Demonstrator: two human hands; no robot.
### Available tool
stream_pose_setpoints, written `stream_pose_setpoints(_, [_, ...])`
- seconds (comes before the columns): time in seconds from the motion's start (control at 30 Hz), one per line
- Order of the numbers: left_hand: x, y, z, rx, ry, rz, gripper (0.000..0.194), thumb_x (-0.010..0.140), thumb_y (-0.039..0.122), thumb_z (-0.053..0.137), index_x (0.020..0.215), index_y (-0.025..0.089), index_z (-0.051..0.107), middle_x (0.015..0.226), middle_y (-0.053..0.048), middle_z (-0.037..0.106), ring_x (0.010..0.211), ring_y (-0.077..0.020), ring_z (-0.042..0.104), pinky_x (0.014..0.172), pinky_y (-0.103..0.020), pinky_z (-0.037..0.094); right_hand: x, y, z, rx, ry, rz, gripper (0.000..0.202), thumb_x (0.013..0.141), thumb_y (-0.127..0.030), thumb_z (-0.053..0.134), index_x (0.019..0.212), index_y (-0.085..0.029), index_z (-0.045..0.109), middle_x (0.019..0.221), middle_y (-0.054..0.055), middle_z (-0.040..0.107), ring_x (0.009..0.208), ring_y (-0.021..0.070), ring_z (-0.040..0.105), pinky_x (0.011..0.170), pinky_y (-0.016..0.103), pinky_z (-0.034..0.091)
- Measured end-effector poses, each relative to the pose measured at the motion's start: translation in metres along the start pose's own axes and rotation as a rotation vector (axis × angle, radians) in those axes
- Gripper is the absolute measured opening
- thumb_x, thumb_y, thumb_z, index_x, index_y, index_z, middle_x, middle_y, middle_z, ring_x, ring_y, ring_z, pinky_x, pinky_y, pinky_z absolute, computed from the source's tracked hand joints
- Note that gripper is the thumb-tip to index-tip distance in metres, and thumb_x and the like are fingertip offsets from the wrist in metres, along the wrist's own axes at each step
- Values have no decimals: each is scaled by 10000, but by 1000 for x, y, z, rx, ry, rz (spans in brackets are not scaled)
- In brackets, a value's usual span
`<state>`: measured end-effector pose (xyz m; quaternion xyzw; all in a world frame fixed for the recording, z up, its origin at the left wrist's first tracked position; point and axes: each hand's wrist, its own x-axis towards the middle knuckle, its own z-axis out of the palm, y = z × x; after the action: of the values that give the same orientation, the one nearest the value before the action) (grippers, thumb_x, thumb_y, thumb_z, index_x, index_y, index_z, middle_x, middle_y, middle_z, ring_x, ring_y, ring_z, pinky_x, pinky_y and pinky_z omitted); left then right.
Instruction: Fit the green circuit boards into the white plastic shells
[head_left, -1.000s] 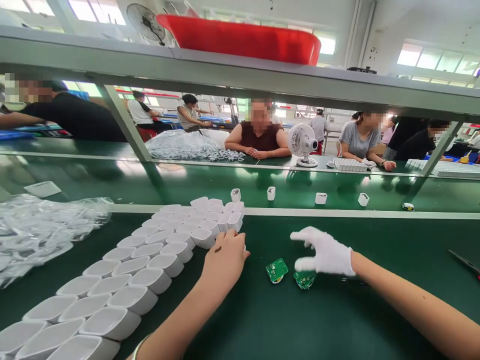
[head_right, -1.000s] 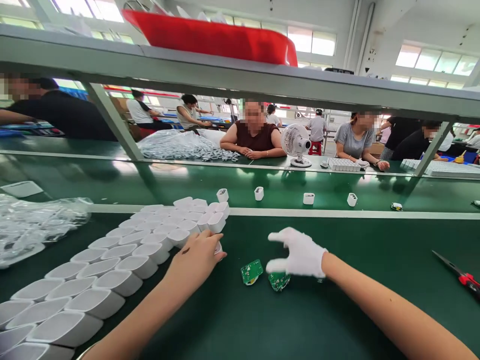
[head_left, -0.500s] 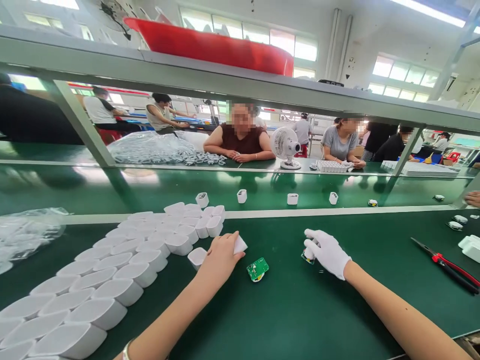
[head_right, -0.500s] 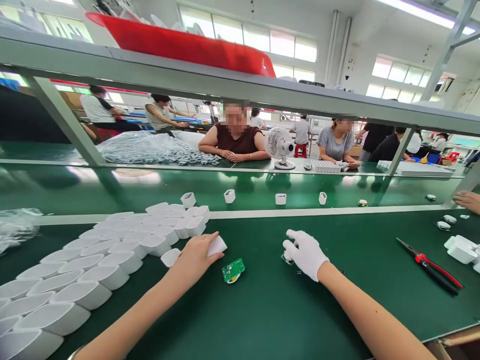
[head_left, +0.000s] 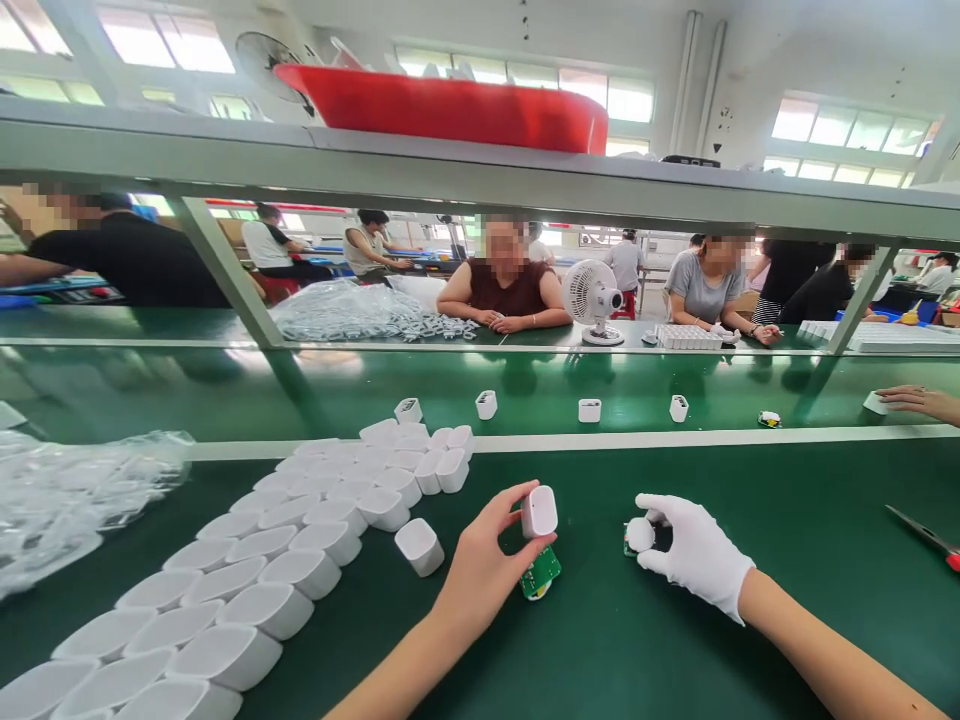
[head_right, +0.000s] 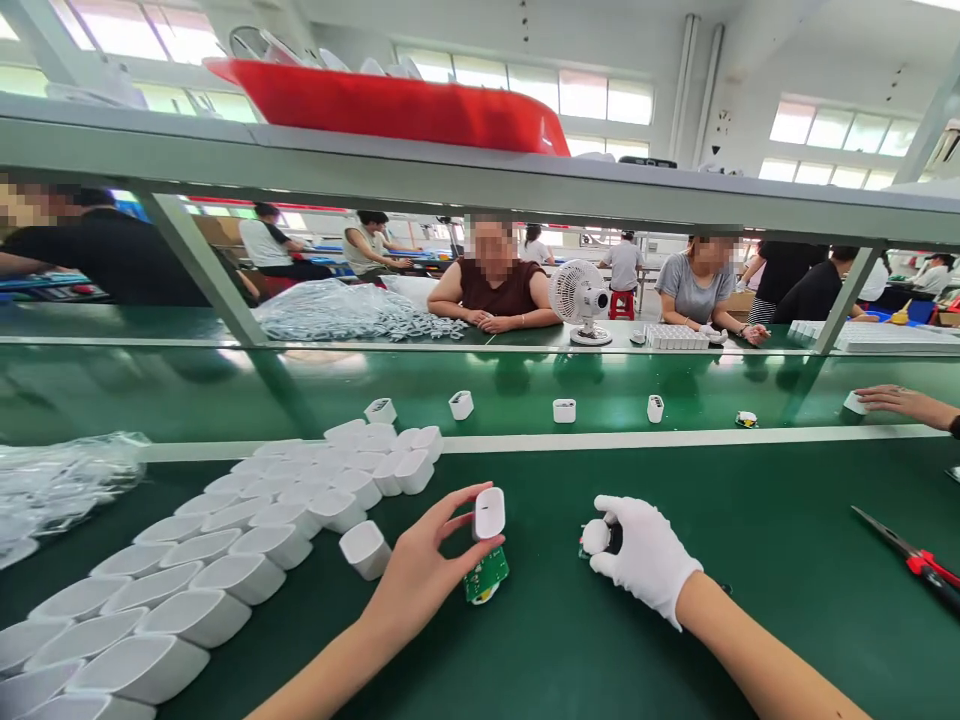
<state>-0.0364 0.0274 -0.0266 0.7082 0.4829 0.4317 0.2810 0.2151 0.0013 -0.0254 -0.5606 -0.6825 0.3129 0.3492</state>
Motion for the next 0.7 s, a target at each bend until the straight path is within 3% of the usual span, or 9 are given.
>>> stream_pose_setpoints(0.13, [-8, 5, 2, -66, 45, 7, 441, 740, 324, 651, 1160, 270, 526, 1187, -37, 594, 1030, -225, 606, 892, -381, 518, -9, -19, 11, 337, 32, 11, 358, 637, -168, 682, 948, -197, 505, 823, 17, 661, 710, 160, 634, 669, 325, 524])
stream_pose_setpoints(0.27, [-14, 8, 4, 28, 24, 242, 441, 744, 262, 661, 1171, 286, 558, 1121, -36, 614, 994, -213, 607, 839, -338, 531, -26, -38, 25, 423, 68, -254, 332, 673, -102, 656, 962, -218, 540, 948, 30, 611, 781, 141, 627, 649, 277, 529])
stream_pose_setpoints(0.37, [-16, 10, 7, 87, -17, 473, 462, 780, 150, 596, 1213, 299, 536, 1074, -43, 619, 980, -199, 596, 819, -318, 526, -34, -42, 28, 269, 141, -526, 365, 746, -96, 625, 1054, -272, 540, 979, 32, 577, 762, 123, 611, 628, 258, 540])
stream_pose_setpoints(0.47, [-17, 12, 10, 119, -33, 603, 529, 784, 68, 553, 1253, 304, 493, 1047, -47, 611, 963, -191, 586, 794, -310, 525, -35, -39, 26, -20, 162, -706, 368, 806, -107, 581, 1115, -302, 535, 995, 38, 580, 771, 125, 609, 704, 271, 544])
stream_pose_setpoints(0.57, [-17, 14, 11, 145, -33, 672, 575, 776, 29, 542, 1270, 316, 467, 1036, -41, 605, 957, -189, 573, 793, -322, 517, -32, -36, 25, -203, 151, -730, 325, 852, -124, 516, 1149, -254, 535, 1024, 68, 581, 852, 149, 612, 753, 272, 535])
stream_pose_setpoints(0.7, [-16, 17, 10, 166, -28, 683, 595, 762, 18, 552, 1276, 303, 463, 1023, -45, 600, 946, -195, 562, 775, -331, 514, -31, -32, 30, -191, 87, -627, 288, 882, -168, 464, 1143, -240, 561, 1022, 65, 577, 829, 149, 598, 757, 271, 519])
